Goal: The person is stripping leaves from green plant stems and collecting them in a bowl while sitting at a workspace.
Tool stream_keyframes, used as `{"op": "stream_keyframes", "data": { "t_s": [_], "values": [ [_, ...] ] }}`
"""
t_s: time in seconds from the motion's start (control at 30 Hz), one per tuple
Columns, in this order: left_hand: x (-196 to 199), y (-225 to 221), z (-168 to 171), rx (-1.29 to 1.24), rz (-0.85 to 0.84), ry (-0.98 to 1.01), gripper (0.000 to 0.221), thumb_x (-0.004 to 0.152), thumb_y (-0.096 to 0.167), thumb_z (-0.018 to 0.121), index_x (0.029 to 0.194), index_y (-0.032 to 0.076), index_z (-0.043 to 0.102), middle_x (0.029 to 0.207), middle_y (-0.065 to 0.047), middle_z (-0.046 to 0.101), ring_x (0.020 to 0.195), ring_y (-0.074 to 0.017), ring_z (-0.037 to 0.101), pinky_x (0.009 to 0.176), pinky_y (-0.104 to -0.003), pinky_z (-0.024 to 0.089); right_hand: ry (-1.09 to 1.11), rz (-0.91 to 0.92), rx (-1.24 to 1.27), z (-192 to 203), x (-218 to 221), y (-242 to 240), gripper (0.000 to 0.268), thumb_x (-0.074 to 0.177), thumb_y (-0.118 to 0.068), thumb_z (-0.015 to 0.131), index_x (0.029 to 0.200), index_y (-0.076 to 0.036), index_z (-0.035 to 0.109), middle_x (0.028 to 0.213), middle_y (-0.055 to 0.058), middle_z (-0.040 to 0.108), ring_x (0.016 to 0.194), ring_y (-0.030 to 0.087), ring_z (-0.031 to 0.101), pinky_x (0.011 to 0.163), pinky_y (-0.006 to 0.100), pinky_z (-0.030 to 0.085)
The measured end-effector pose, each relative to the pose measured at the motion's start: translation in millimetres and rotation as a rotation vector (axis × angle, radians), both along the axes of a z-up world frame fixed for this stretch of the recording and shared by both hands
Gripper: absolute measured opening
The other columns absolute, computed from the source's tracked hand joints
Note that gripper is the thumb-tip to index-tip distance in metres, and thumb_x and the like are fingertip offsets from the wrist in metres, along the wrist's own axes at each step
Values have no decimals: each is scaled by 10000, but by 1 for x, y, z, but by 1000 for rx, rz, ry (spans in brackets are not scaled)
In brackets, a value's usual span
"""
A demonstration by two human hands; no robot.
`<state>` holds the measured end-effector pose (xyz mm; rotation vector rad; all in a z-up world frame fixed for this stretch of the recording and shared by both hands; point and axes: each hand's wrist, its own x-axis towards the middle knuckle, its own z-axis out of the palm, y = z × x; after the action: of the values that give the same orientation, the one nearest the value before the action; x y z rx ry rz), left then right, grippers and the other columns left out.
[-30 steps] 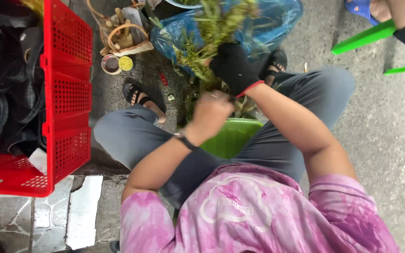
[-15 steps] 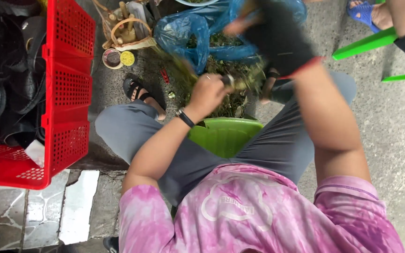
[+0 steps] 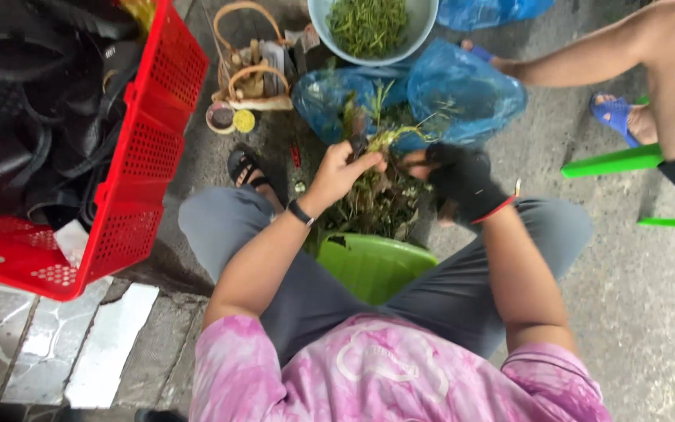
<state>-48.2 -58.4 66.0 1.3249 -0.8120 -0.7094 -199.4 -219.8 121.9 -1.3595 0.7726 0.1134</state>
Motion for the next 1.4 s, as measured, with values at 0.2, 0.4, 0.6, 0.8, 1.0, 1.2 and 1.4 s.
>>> {"op": "stream_keyframes", "data": {
  "t_s": [0.2, 0.4, 0.6, 0.8, 1.0, 1.2, 1.4],
  "values": [
    [-1, -1, 15, -22, 68, -42, 303, 889, 188, 716, 629, 60, 628, 450, -39, 559, 316, 11, 258, 330, -148, 221, -8, -171, 90, 33, 39, 15, 206, 913, -101, 556, 990, 7, 714, 663, 17, 651, 687, 10, 630, 587, 21, 436],
    [-9, 3, -6, 6, 103, -120, 462, 882, 209, 724, 537, 81, 445, 372, 35, 398, 367, 23, 185, 355, -130, 205, -245, -90, -246, -47, 29, 8, 209, 696, -125, 866, 802, -61, 698, 676, 92, 622, 658, 175, 567, 665, 264, 478],
    [-8, 8, 25, -69, 86, 104, 268, 845, 133, 754, 665, 61, 568, 474, -62, 555, 392, -27, 473, 406, -135, 337, -483, -23, -332, -70, 36, 0, 313, 731, -118, 867, 933, -35, 643, 876, 188, 690, 851, 306, 683, 758, 353, 550],
    [-8, 12, 26, -79, 13, 172, 99, 831, 52, 753, 836, 4, 666, 627, -149, 669, 523, -138, 673, 467, -182, 474, -677, -128, 62, -133, 28, -43, 320, 560, 52, 772, 812, 107, 583, 704, 291, 574, 560, 361, 598, 467, 379, 510],
    [-6, 14, 21, 28, -77, 245, 121, 828, 140, 725, 811, 44, 652, 736, -58, 675, 585, -110, 635, 545, -229, 566, -653, -33, -103, -131, 17, -76, 516, 865, -153, 621, 1327, -109, 396, 1129, -5, 470, 810, 61, 367, 469, 174, 328],
    [-16, 6, 1, -95, 39, 491, 129, 865, 70, 718, 942, -20, 666, 807, -162, 703, 663, -167, 684, 514, -292, 588, -657, -81, -165, -57, 25, -1, 412, 660, 87, 833, 1009, 25, 623, 930, 216, 655, 869, 298, 672, 746, 374, 586],
    [-26, 10, 11, -26, -35, 616, 111, 850, 68, 728, 918, 0, 673, 843, -151, 696, 694, -155, 656, 501, -295, 592, -872, -63, -237, -53, 20, 0, 374, 757, 112, 767, 1051, 73, 540, 1022, 280, 633, 1020, 384, 637, 856, 446, 582]
  ]
}}
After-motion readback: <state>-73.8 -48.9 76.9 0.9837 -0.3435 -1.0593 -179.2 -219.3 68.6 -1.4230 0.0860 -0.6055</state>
